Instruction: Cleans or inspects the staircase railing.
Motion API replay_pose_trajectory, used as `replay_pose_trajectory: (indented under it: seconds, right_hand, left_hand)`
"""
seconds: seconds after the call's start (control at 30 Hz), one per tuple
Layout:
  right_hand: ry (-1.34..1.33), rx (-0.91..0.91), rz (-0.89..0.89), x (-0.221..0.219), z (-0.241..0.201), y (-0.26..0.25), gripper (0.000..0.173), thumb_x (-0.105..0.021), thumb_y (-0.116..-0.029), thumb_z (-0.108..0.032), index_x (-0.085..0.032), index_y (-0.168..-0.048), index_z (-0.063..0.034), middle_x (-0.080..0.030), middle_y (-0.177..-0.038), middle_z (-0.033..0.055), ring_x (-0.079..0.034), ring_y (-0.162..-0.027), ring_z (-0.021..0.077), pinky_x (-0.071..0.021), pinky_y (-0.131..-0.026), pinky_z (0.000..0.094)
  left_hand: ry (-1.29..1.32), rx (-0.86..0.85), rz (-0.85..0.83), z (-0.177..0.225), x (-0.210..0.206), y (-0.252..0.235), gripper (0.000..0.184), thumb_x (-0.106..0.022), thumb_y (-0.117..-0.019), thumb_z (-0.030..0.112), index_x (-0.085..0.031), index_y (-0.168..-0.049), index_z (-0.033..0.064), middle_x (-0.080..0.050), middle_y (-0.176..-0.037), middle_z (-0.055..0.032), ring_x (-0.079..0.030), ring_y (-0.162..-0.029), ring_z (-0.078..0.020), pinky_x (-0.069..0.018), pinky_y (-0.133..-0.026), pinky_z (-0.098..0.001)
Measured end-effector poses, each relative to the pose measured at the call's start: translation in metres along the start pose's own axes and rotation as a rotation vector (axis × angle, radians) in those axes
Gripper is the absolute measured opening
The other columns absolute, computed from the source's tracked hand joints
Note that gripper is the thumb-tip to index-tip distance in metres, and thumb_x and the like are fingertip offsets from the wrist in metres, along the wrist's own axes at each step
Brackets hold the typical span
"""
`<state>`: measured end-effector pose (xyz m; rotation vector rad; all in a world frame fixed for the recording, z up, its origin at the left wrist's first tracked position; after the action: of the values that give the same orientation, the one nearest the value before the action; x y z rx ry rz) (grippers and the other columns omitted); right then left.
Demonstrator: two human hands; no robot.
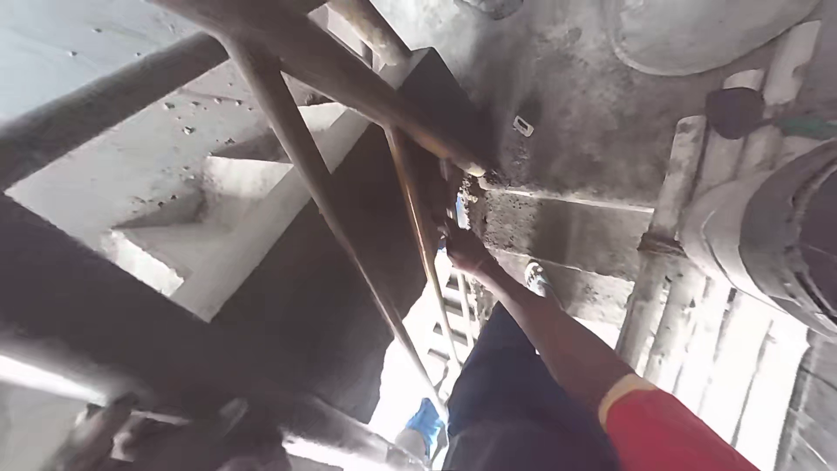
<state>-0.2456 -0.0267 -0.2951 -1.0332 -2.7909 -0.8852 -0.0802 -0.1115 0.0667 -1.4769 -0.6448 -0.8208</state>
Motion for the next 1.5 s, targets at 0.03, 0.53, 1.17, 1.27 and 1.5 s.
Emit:
replay_pose_trajectory:
  seconds: [0.03, 0.53, 1.17, 1.27, 1.5]
  right_hand:
    - [0.006, -0.017, -0.055, -0.011, 0.009, 0.012, 0.047, -0.044, -0.1083, -0.020, -0.040, -0.153, -0.0077, -0.065, -0.129, 0.0228, -0.065, -0.119, 0.0377, -0.0493, -0.102, 0.0549]
    - [-0.191, 0.136, 0.128, -0.021, 0.000, 0.042, 0.046, -0.055, -0.1050, -0.015, -0.047, -0.148, -0.0014, -0.062, -0.133, 0.0252, -0.062, -0.121, 0.0375, -0.0470, -0.104, 0.0547]
    - [0.030, 0.172, 0.475, 0.072, -0.091, -0.001, 0.059, -0.058, -0.1032, -0.026, -0.040, -0.154, -0.0030, -0.054, -0.147, 0.0239, -0.054, -0.135, 0.0391, -0.0430, -0.112, 0.0563]
    - [-0.097, 0.409, 0.584, 0.070, -0.074, 0.003, 0.048, -0.054, -0.1052, -0.022, -0.047, -0.151, -0.0083, -0.064, -0.133, 0.0219, -0.064, -0.119, 0.0382, -0.0504, -0.102, 0.0572]
    - [-0.182, 0.478, 0.598, 0.044, -0.009, 0.011, 0.056, -0.053, -0.1054, -0.013, -0.036, -0.159, -0.0077, -0.053, -0.149, 0.0218, -0.058, -0.130, 0.0369, -0.0457, -0.110, 0.0539]
  left_hand:
    - [0.012, 0.027, 0.015, 0.000, 0.001, 0.002, 0.041, -0.050, -0.1012, 0.042, -0.072, -0.099, 0.0077, -0.063, -0.128, -0.0138, -0.052, -0.132, -0.0280, -0.0338, -0.116, -0.0489]
    - [0.104, -0.121, 0.149, 0.012, -0.005, -0.014, 0.050, -0.055, -0.0991, 0.049, -0.069, -0.090, 0.0018, -0.051, -0.137, -0.0206, -0.051, -0.128, -0.0244, -0.0425, -0.108, -0.0392]
    - [0.037, -0.043, 0.180, 0.016, -0.006, -0.013, 0.055, -0.049, -0.0980, 0.055, -0.071, -0.085, 0.0061, -0.051, -0.135, -0.0262, -0.052, -0.123, -0.0298, -0.0400, -0.107, -0.0432]
    - [0.052, -0.049, 0.180, 0.015, -0.007, -0.013, 0.053, -0.051, -0.0975, 0.054, -0.072, -0.087, 0.0058, -0.050, -0.136, -0.0261, -0.052, -0.124, -0.0293, -0.0397, -0.108, -0.0441]
    - [0.077, -0.078, 0.179, 0.013, -0.007, -0.013, 0.053, -0.052, -0.0988, 0.050, -0.069, -0.086, 0.0023, -0.051, -0.134, -0.0243, -0.055, -0.121, -0.0238, -0.0444, -0.104, -0.0359]
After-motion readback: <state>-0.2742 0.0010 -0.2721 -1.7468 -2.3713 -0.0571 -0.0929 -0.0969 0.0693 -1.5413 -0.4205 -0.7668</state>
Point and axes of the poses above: each hand's wrist, its own y-axis away from the middle knuckle, its own x-axis out of the back of the hand, z = x × y, the point moved 8 cm from there along -y, towards the middle knuckle
